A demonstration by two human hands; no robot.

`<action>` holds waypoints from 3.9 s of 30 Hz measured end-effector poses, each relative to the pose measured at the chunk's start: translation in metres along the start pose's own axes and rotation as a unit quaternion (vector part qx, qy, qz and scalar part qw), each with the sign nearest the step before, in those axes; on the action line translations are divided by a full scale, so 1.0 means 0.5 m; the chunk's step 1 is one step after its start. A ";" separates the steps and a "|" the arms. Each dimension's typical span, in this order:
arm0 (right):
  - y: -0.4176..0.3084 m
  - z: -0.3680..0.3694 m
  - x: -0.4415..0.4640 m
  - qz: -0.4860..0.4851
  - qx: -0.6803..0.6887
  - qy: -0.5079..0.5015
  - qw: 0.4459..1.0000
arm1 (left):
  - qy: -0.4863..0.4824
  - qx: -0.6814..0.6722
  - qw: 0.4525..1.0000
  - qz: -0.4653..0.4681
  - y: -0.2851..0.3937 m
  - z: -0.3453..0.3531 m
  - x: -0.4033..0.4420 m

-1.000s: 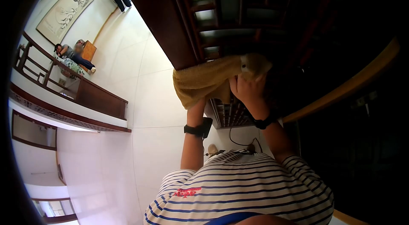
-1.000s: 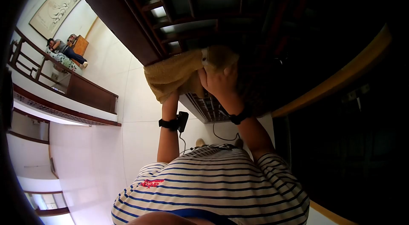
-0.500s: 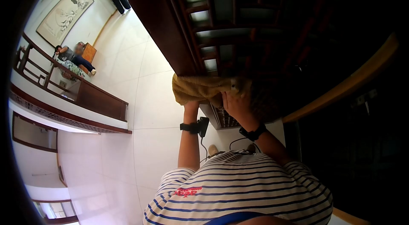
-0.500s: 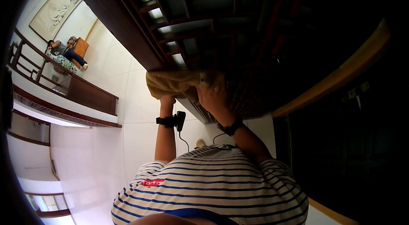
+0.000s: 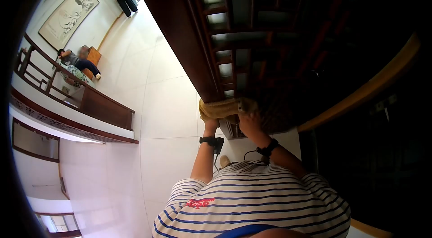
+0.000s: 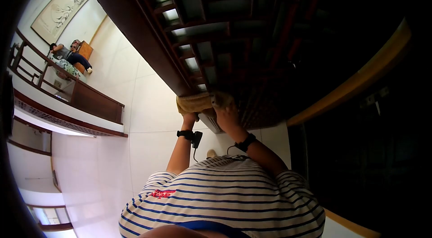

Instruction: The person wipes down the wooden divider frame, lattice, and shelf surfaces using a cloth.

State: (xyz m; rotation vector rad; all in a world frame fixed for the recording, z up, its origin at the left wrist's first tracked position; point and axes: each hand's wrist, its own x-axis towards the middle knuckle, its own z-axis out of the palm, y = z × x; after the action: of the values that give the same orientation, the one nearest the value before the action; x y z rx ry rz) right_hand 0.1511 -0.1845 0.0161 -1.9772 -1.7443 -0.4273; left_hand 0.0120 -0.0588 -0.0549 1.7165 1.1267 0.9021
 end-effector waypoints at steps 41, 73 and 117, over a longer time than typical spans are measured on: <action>0.068 -0.303 0.057 -0.015 0.269 0.352 0.896 | 0.033 0.120 0.911 0.393 0.465 -0.192 -0.130; 0.084 -0.137 0.028 0.136 0.074 0.039 0.987 | 0.022 0.111 0.925 0.363 0.286 0.057 0.001; 0.048 -0.182 0.176 -0.069 0.016 0.254 0.965 | 0.173 0.306 0.829 0.436 0.429 -0.005 -0.027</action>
State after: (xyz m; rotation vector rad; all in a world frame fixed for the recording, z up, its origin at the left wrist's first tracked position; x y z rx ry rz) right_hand 0.1940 -0.1612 0.1354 -1.5463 -1.5410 -0.8607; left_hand 0.0714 -0.1165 0.1434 2.7918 0.8670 1.5656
